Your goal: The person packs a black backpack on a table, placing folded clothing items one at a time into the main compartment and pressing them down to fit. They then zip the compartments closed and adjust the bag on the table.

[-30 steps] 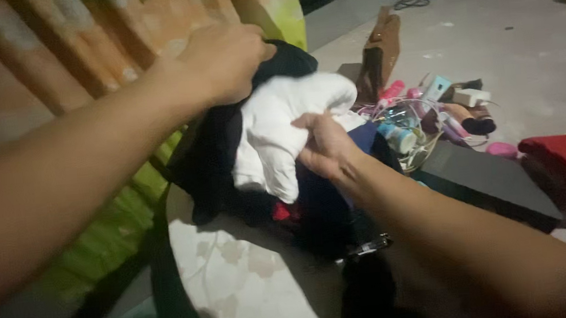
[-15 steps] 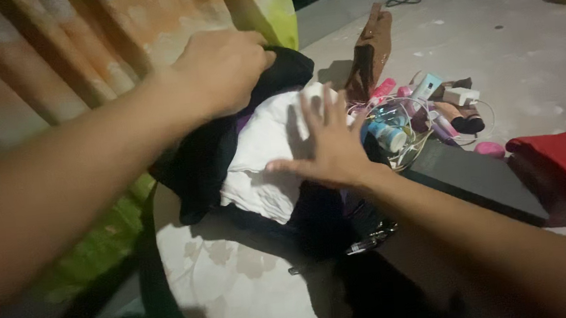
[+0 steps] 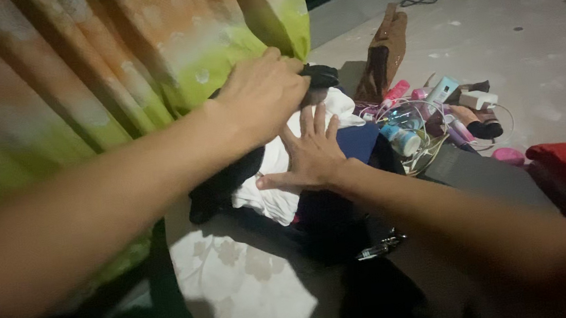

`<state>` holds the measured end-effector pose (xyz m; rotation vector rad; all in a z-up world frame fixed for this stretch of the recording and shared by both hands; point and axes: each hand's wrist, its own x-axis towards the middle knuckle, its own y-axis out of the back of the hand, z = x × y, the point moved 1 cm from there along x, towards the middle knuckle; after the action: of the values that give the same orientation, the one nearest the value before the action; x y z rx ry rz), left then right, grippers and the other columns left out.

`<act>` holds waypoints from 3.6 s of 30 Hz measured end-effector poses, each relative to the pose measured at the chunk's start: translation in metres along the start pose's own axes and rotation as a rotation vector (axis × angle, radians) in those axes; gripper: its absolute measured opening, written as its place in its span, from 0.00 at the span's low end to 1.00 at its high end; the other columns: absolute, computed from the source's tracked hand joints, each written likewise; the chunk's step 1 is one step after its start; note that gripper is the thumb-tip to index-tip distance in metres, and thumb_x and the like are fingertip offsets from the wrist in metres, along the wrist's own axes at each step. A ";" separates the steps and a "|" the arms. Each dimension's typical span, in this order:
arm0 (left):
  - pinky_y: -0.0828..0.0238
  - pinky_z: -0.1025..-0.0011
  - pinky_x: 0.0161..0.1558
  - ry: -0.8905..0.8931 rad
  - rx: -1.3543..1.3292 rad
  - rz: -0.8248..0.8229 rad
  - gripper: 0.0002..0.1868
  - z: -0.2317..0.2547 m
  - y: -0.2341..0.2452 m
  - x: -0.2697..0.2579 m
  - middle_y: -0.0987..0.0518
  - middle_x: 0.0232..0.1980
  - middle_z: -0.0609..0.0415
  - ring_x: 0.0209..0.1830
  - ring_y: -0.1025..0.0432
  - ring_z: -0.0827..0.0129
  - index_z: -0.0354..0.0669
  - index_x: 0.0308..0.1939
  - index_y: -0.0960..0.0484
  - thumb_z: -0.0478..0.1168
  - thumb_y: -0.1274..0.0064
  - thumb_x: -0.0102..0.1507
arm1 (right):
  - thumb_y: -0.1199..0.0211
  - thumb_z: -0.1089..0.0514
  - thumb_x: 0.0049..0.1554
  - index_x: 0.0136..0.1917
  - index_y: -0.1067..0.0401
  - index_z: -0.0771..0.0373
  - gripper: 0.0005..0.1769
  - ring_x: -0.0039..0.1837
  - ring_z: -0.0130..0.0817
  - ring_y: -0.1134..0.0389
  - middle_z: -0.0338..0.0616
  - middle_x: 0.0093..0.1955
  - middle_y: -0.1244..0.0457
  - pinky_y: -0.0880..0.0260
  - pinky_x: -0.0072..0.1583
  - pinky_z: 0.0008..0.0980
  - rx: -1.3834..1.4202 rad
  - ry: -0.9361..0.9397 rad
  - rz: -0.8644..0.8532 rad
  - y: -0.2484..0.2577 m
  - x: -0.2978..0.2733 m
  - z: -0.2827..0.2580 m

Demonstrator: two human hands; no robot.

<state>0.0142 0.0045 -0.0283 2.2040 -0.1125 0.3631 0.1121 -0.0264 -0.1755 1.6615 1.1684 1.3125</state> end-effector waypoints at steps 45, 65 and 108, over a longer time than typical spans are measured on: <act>0.29 0.52 0.53 0.055 -0.194 -0.071 0.36 -0.043 0.023 -0.007 0.22 0.59 0.49 0.57 0.28 0.48 0.51 0.67 0.22 0.29 0.41 0.53 | 0.44 0.05 0.34 0.83 0.46 0.50 0.76 0.83 0.68 0.54 0.69 0.81 0.52 0.58 0.80 0.72 0.197 0.043 0.079 0.002 0.031 0.052; 0.30 0.55 0.52 -0.060 -0.215 -0.126 0.34 -0.053 0.035 -0.014 0.20 0.57 0.53 0.54 0.29 0.50 0.54 0.65 0.20 0.26 0.48 0.54 | 0.38 0.09 0.26 0.84 0.51 0.44 0.79 0.83 0.72 0.63 0.66 0.81 0.51 0.79 0.72 0.88 -0.036 -0.168 -0.419 0.017 0.076 -0.017; 0.35 0.54 0.61 0.106 -0.295 -0.144 0.35 -0.009 0.025 -0.002 0.27 0.66 0.45 0.66 0.33 0.51 0.46 0.68 0.25 0.35 0.46 0.54 | 0.34 0.35 0.53 0.78 0.41 0.52 0.46 0.78 0.63 0.52 0.64 0.79 0.53 0.46 0.71 0.64 0.127 -0.224 0.406 0.035 -0.156 0.171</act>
<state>0.0045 -0.0038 -0.0042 1.8849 0.0479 0.3583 0.2744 -0.1846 -0.2352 2.1585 0.8227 1.2642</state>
